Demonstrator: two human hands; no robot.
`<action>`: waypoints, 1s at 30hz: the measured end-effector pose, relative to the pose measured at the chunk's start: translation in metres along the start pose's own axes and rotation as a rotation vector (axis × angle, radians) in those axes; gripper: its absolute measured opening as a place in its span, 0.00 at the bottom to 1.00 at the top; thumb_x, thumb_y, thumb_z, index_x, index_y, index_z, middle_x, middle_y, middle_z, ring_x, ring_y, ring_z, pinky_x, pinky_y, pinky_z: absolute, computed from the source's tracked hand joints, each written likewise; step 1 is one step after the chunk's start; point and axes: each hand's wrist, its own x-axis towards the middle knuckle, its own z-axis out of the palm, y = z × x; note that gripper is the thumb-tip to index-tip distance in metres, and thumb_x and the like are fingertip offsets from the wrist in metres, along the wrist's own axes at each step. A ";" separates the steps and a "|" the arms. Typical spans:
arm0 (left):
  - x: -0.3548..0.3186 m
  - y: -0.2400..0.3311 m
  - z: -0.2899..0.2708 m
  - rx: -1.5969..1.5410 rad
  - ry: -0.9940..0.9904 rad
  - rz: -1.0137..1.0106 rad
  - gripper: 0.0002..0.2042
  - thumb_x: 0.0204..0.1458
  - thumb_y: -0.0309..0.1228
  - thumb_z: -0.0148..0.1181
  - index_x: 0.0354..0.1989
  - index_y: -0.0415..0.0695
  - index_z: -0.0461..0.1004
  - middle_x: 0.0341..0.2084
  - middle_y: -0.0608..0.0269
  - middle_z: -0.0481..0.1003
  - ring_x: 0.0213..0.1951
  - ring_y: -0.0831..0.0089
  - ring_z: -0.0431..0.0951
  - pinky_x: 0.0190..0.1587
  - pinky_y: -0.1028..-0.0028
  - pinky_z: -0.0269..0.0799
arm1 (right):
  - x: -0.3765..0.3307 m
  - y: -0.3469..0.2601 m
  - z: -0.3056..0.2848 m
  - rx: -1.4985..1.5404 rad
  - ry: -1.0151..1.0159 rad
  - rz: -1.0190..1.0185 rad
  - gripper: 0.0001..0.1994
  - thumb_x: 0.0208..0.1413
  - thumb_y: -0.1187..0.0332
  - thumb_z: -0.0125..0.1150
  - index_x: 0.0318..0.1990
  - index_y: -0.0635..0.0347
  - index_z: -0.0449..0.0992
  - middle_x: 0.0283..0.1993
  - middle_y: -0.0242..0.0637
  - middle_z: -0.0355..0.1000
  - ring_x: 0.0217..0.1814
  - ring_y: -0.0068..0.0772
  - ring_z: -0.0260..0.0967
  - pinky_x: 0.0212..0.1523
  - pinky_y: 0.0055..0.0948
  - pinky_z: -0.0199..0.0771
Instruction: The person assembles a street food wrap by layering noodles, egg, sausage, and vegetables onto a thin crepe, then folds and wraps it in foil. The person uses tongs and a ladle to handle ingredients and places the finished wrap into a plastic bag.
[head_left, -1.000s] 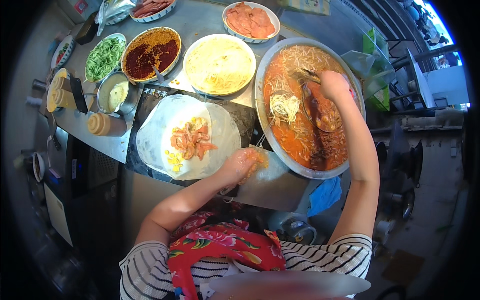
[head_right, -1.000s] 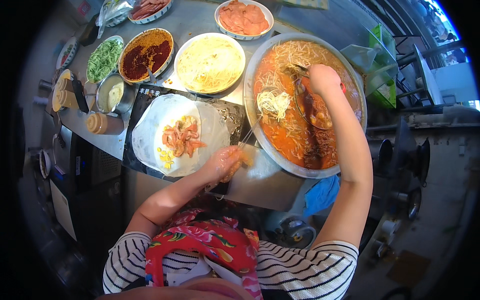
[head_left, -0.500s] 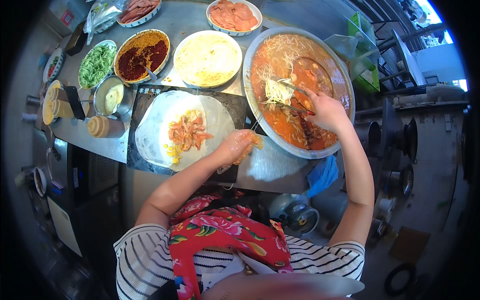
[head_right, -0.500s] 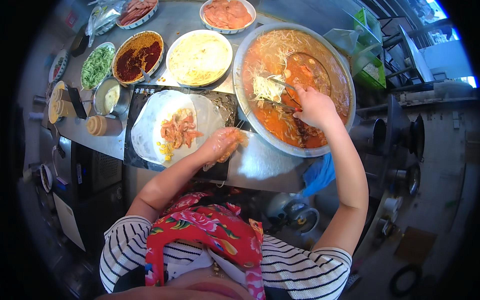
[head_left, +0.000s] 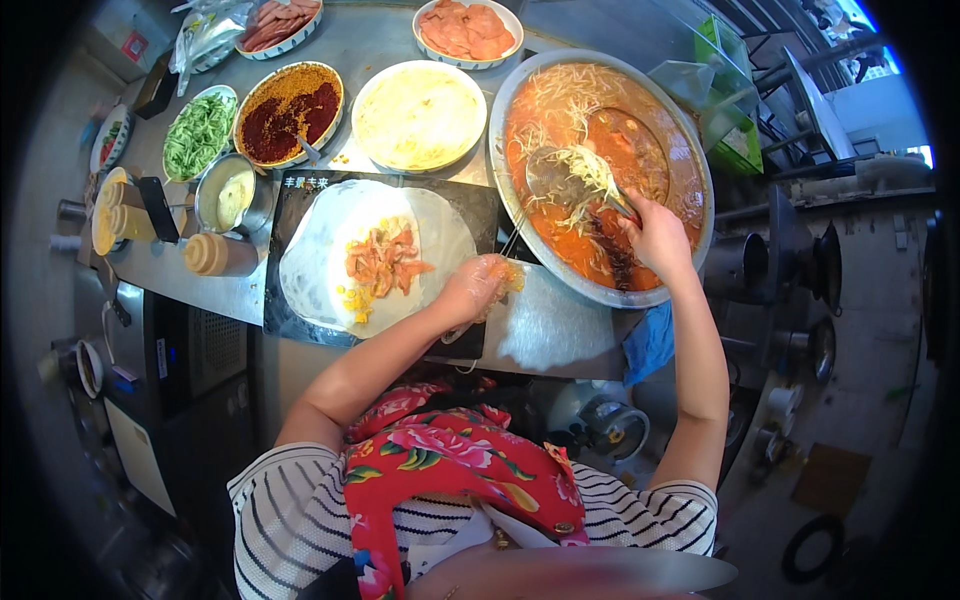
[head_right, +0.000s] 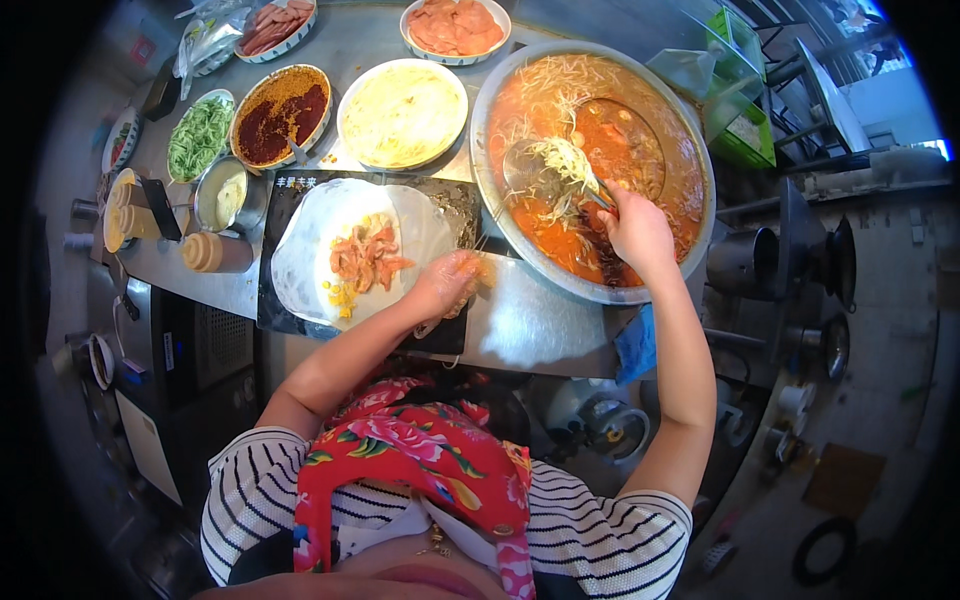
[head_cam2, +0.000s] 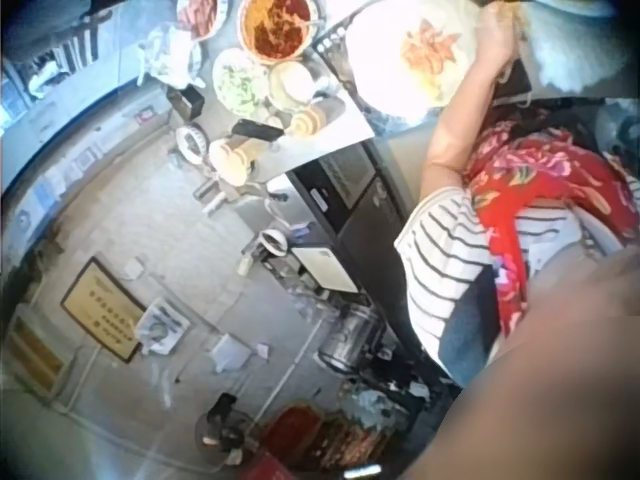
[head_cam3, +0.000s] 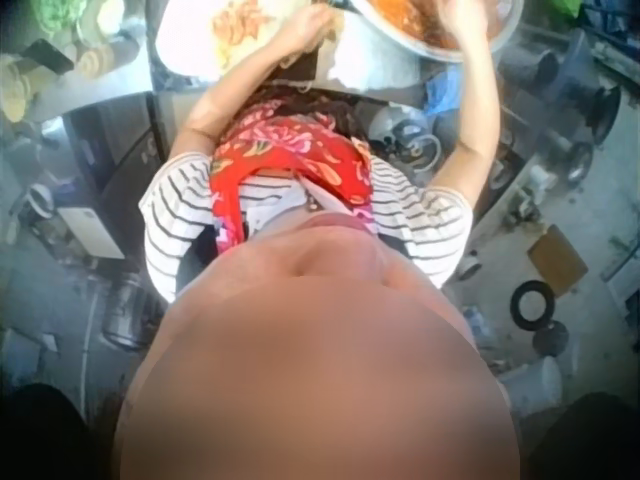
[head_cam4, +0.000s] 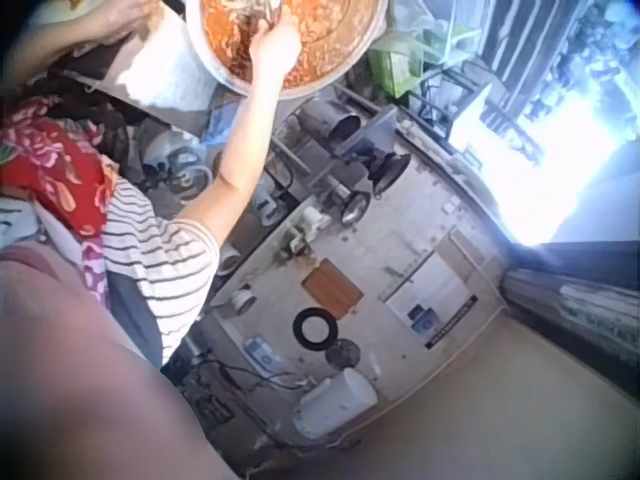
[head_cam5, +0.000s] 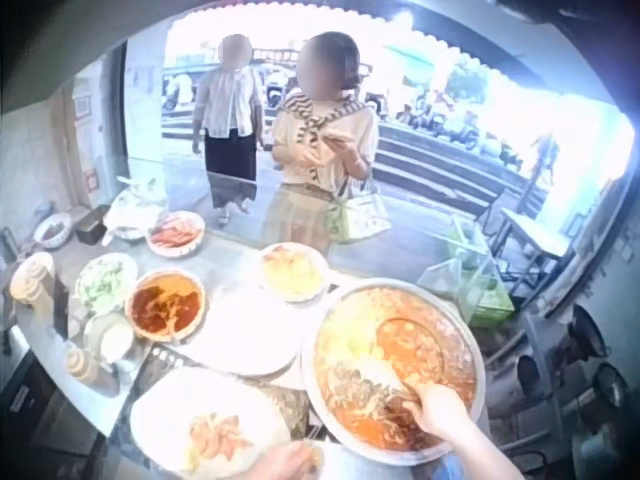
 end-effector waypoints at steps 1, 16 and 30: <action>0.004 -0.005 0.004 -0.083 -0.016 -0.090 0.09 0.65 0.34 0.49 0.40 0.42 0.73 0.23 0.61 0.73 0.22 0.75 0.73 0.22 0.70 0.67 | -0.003 0.000 -0.011 -0.005 0.015 0.019 0.25 0.56 0.63 0.65 0.61 0.57 0.71 0.41 0.51 0.77 0.46 0.54 0.75 0.47 0.47 0.74; -0.118 0.043 -0.052 0.735 0.094 0.449 0.16 0.62 0.43 0.52 0.43 0.42 0.77 0.37 0.46 0.78 0.44 0.49 0.77 0.48 0.56 0.72 | -0.083 -0.050 -0.095 0.265 0.271 0.113 0.25 0.53 0.69 0.67 0.60 0.60 0.73 0.41 0.52 0.77 0.42 0.50 0.77 0.45 0.40 0.75; -0.265 -0.006 -0.165 -0.168 0.184 0.099 0.14 0.65 0.32 0.51 0.54 0.37 0.73 0.36 0.59 0.79 0.35 0.77 0.79 0.40 0.76 0.77 | -0.106 -0.084 -0.142 0.326 0.428 0.067 0.26 0.53 0.68 0.68 0.61 0.60 0.72 0.33 0.48 0.76 0.32 0.43 0.73 0.39 0.35 0.73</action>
